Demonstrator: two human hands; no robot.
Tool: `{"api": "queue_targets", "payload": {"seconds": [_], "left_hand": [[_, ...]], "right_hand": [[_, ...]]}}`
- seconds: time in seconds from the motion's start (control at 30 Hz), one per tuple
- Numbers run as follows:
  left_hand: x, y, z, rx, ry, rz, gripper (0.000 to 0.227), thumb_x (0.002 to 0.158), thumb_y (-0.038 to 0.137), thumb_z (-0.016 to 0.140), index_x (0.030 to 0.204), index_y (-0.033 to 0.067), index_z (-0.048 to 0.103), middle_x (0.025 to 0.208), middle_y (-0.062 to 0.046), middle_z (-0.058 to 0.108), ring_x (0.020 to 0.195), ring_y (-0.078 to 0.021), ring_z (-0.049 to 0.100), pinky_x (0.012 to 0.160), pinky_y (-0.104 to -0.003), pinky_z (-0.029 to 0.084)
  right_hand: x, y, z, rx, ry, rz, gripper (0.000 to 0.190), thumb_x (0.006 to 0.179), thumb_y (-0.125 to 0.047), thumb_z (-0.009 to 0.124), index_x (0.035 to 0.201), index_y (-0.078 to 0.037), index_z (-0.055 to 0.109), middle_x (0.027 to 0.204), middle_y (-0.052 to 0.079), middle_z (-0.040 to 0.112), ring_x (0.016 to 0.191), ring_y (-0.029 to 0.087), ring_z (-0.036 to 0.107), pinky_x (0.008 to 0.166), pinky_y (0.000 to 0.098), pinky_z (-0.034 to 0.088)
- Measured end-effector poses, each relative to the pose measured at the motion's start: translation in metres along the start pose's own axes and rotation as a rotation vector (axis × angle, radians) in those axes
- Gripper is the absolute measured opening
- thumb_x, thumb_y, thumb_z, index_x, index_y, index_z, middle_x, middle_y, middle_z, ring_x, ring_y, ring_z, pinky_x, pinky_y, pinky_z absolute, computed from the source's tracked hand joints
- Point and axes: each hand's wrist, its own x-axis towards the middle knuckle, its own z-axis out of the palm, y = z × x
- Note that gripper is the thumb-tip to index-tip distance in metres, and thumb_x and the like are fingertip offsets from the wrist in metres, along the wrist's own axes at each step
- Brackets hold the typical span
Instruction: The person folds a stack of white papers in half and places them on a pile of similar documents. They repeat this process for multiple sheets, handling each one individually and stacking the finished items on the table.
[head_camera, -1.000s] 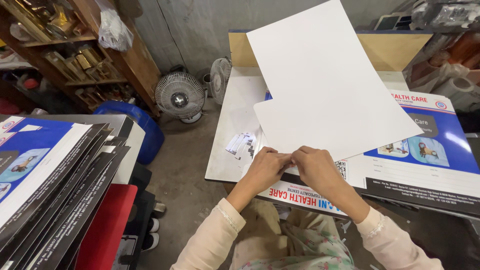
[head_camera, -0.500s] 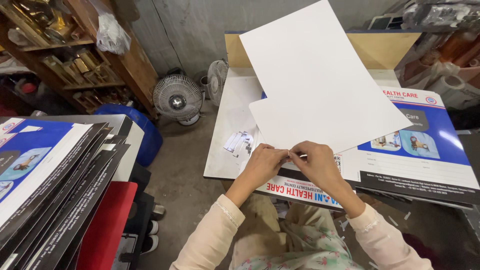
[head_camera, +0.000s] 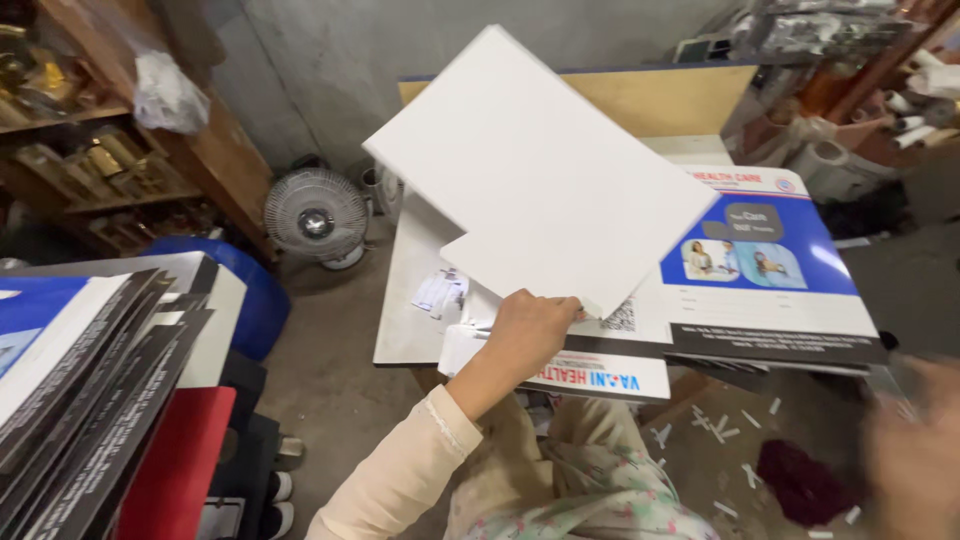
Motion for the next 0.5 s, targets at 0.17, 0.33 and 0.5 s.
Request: {"api": "queue_targets", "payload": {"seconds": [0.17, 0.33, 0.5], "left_hand": [[0.016, 0.04, -0.006, 0.041, -0.011, 0.051, 0.005, 0.09, 0.013, 0.063, 0.089, 0.0102, 0.068, 0.071, -0.005, 0.071, 0.063, -0.0258, 0.069, 0.061, -0.041, 0.05], [0.018, 0.054, -0.007, 0.118, -0.093, 0.055, 0.009, 0.081, 0.009, 0.065, 0.09, 0.0096, 0.067, 0.072, -0.007, 0.071, 0.066, -0.0264, 0.07, 0.061, -0.038, 0.052], [0.032, 0.03, -0.009, -0.01, -0.025, 0.014, 0.019, 0.084, 0.024, 0.076, 0.099, 0.0121, 0.075, 0.094, -0.009, 0.078, 0.076, -0.029, 0.073, 0.07, -0.044, 0.053]], "right_hand": [[-0.037, -0.131, 0.078, 0.34, -0.142, -0.365, 0.021, 0.086, -0.02, 0.079, 0.106, -0.013, 0.078, 0.103, 0.005, 0.072, 0.088, 0.025, 0.07, 0.076, 0.0335, 0.055], [-0.031, -0.169, 0.098, 0.476, -0.203, -0.264, 0.01, 0.09, -0.015, 0.076, 0.099, -0.01, 0.078, 0.094, 0.002, 0.072, 0.076, 0.021, 0.067, 0.069, 0.0338, 0.052], [-0.025, -0.152, 0.114, 0.444, -0.259, -0.33, 0.011, 0.086, -0.016, 0.074, 0.093, -0.007, 0.075, 0.092, 0.006, 0.07, 0.085, 0.027, 0.066, 0.072, 0.0379, 0.05]]}}
